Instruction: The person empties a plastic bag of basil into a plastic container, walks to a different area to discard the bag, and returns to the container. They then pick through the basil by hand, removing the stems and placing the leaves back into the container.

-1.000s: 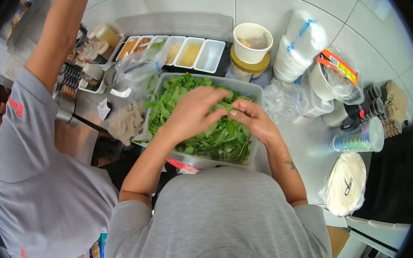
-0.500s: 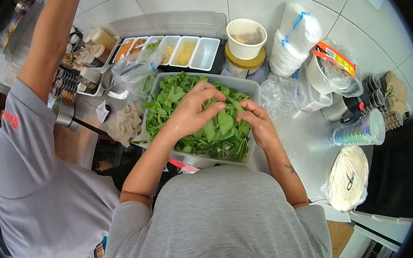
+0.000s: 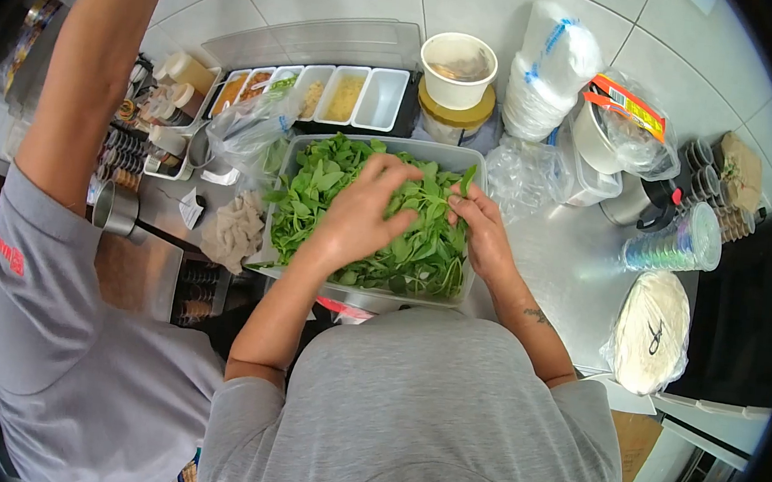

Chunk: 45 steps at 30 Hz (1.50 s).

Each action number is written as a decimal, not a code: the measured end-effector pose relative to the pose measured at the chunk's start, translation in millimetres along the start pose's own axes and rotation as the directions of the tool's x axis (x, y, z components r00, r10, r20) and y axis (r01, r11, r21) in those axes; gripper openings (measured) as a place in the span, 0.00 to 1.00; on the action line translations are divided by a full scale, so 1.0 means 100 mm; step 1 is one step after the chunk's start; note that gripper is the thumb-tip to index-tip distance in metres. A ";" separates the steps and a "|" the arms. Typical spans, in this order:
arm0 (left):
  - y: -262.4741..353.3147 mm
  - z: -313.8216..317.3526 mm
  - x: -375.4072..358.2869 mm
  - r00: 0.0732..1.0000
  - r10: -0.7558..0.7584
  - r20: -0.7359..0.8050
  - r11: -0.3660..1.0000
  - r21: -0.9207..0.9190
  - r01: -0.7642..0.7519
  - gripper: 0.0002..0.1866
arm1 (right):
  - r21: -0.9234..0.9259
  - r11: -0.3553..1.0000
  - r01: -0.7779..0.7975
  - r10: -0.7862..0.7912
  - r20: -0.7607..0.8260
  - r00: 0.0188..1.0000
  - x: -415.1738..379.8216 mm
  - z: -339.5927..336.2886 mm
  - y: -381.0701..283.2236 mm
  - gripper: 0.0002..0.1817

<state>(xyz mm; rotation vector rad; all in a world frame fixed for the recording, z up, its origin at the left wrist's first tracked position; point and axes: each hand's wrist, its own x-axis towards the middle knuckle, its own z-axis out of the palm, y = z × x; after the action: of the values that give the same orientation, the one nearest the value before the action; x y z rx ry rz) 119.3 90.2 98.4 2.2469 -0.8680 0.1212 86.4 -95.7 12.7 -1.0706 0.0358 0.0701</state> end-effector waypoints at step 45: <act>-0.02 -0.10 -0.20 0.992 -0.120 -0.032 0.992 -0.034 0.119 0.14 | -0.406 0.902 0.144 -0.063 0.207 0.976 -0.04 0.17 -0.17 0.09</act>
<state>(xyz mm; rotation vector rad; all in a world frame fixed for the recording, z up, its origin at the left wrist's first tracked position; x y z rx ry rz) 106.8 109.1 98.0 2.2542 -0.7103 0.0892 84.1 -89.2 35.9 -1.4921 -0.2186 0.0847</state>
